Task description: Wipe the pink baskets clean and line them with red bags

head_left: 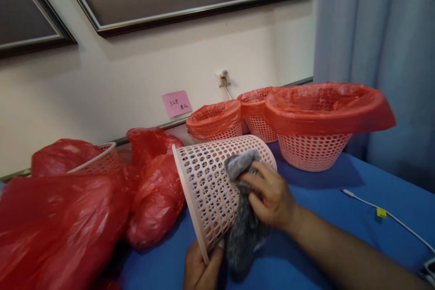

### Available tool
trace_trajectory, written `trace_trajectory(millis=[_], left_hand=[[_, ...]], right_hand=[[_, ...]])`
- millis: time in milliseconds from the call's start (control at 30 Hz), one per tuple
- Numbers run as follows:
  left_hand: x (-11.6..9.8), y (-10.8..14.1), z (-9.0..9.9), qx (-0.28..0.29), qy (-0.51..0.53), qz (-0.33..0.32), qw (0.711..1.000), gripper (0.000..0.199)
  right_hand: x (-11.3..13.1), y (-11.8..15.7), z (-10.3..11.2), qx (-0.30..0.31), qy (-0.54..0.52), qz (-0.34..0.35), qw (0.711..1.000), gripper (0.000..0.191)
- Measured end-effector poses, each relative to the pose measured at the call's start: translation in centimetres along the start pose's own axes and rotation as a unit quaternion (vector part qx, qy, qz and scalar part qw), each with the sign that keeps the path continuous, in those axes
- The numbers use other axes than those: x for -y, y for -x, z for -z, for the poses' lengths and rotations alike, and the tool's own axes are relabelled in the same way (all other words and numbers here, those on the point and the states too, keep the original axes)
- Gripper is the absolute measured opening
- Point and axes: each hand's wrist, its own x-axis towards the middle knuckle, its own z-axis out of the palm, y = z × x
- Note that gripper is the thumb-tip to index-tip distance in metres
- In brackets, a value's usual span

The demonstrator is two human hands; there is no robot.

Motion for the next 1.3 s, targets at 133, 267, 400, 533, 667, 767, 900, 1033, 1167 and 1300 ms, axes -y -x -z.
trace_trajectory(millis=[133, 267, 400, 533, 667, 767, 900, 1033, 1167, 1300], left_hand=[[1.4, 0.0, 0.4, 0.004, -0.060, -0.026, 0.998, 0.044], [1.2, -0.2, 0.4, 0.004, -0.076, -0.026, 0.997, 0.046], [-0.2, -0.2, 0.1, 0.011, -0.063, -0.023, 0.998, 0.048], [-0.8, -0.1, 0.0, 0.015, -0.034, -0.030, 0.999, 0.045], [-0.5, -0.1, 0.2, 0.011, -0.043, -0.006, 0.999, 0.045], [-0.1, -0.2, 0.4, 0.010, -0.081, -0.024, 0.996, 0.046], [0.0, -0.1, 0.4, 0.011, -0.080, -0.029, 0.996, 0.044], [-0.8, 0.2, 0.3, 0.036, -0.047, -0.020, 0.998, 0.039], [-1.3, -0.2, 0.1, 0.067, -0.041, -0.040, 0.996, 0.034], [-1.3, -0.5, 0.0, 0.063, -0.087, -0.096, 0.990, 0.040]], right_hand=[[-5.3, -0.5, 0.0, -0.084, 0.090, -0.171, 0.978, 0.045], [-5.8, -0.5, 0.1, -0.086, 0.074, -0.180, 0.977, 0.047], [-0.5, 0.2, -0.1, -0.016, -0.039, -0.017, 0.999, 0.055], [2.3, 0.7, -0.5, 0.058, -0.095, 0.095, 0.989, 0.056], [-1.7, 0.2, -0.7, -0.054, 0.006, -0.056, 0.997, 0.051], [-5.5, -0.4, -0.4, -0.102, 0.061, -0.194, 0.974, 0.047], [-4.6, -0.5, 0.1, -0.073, 0.045, -0.132, 0.987, 0.049], [1.7, 0.5, -0.2, 0.009, -0.038, 0.047, 0.998, 0.054], [3.6, 1.1, -0.9, 0.037, -0.061, 0.126, 0.989, 0.052], [-2.2, 0.2, -0.8, -0.074, 0.030, -0.090, 0.993, 0.051]])
